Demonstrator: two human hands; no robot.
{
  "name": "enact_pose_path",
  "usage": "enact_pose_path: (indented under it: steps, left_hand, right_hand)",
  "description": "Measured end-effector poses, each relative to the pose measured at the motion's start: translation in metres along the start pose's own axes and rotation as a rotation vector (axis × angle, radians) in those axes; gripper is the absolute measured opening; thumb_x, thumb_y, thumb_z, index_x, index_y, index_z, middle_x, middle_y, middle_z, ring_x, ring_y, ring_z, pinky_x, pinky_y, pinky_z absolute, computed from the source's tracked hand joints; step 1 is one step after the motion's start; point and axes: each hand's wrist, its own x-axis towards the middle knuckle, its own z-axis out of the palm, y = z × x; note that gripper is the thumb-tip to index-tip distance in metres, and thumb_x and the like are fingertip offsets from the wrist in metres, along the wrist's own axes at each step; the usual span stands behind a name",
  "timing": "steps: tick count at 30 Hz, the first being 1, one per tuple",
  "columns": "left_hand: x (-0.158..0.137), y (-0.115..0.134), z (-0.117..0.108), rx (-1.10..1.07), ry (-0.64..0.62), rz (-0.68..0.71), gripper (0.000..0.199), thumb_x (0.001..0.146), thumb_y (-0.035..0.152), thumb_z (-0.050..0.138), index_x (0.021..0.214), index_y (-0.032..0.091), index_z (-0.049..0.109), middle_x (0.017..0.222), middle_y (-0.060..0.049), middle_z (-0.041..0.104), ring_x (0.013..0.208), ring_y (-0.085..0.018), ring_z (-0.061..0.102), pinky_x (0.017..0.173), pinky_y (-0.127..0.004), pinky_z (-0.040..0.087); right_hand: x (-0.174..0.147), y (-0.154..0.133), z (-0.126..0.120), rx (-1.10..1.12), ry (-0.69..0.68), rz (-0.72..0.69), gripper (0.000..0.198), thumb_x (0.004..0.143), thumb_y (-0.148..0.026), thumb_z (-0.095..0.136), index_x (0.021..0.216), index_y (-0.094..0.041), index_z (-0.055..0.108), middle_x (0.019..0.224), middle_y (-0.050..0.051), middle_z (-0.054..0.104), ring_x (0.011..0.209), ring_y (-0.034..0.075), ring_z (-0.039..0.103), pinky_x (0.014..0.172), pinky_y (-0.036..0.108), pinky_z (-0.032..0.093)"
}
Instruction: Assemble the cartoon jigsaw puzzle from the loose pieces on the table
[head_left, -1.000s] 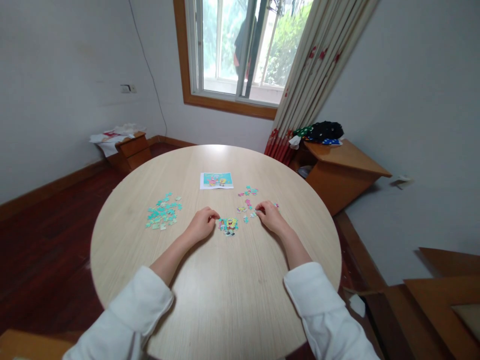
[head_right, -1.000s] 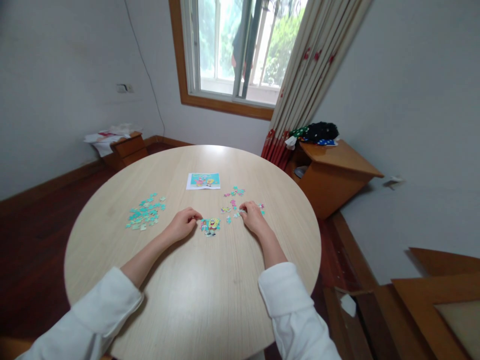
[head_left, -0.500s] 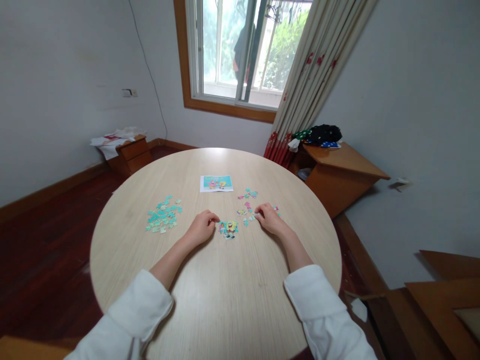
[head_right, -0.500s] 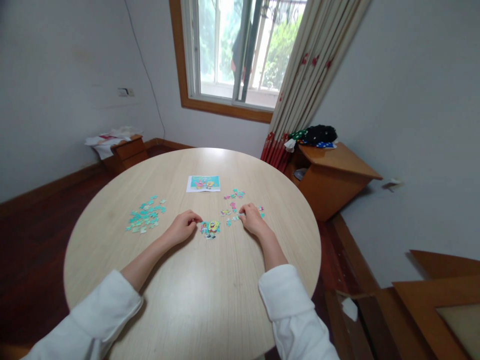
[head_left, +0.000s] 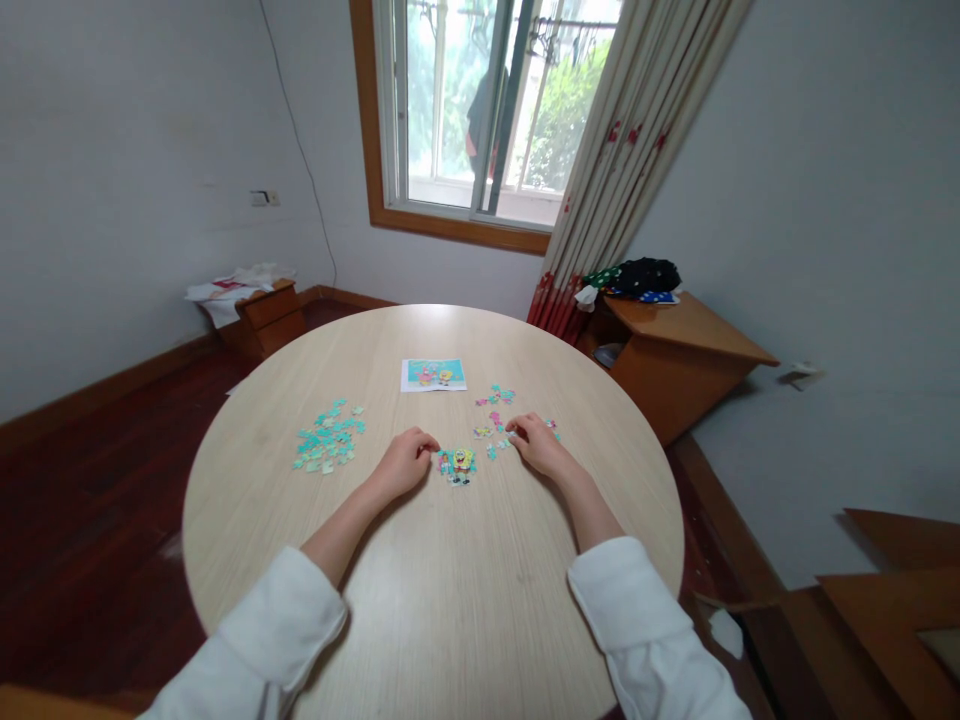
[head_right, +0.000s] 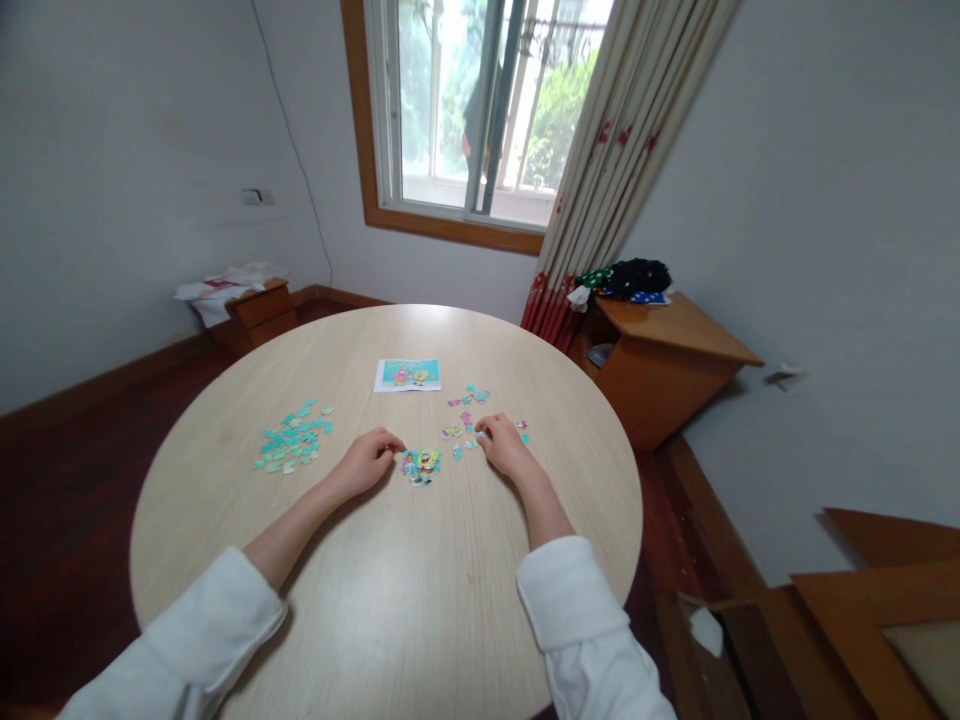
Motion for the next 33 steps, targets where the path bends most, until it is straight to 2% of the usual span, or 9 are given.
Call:
enact_pose_path:
  steps: [23, 33]
  left_hand:
    - [0.001, -0.001, 0.002, 0.014, -0.003, -0.009, 0.030, 0.071, 0.000, 0.044, 0.079, 0.014, 0.070, 0.083, -0.006, 0.066, 0.080, -0.015, 0.061, 0.078, -0.027, 0.048]
    - [0.001, -0.002, 0.002, 0.015, -0.008, -0.008, 0.029, 0.072, 0.001, 0.044, 0.080, 0.013, 0.070, 0.082, -0.006, 0.065, 0.079, -0.015, 0.061, 0.077, -0.027, 0.047]
  right_hand:
    - [0.002, -0.002, -0.003, -0.029, 0.010, 0.034, 0.006, 0.077, -0.016, 0.057, 0.083, -0.017, 0.056, 0.089, 0.005, 0.057, 0.084, 0.015, 0.054, 0.080, 0.030, 0.042]
    - [-0.002, -0.009, -0.004, 0.055, 0.005, 0.052, 0.010, 0.076, -0.019, 0.055, 0.085, -0.017, 0.057, 0.073, 0.000, 0.058, 0.068, 0.013, 0.053, 0.067, 0.026, 0.041]
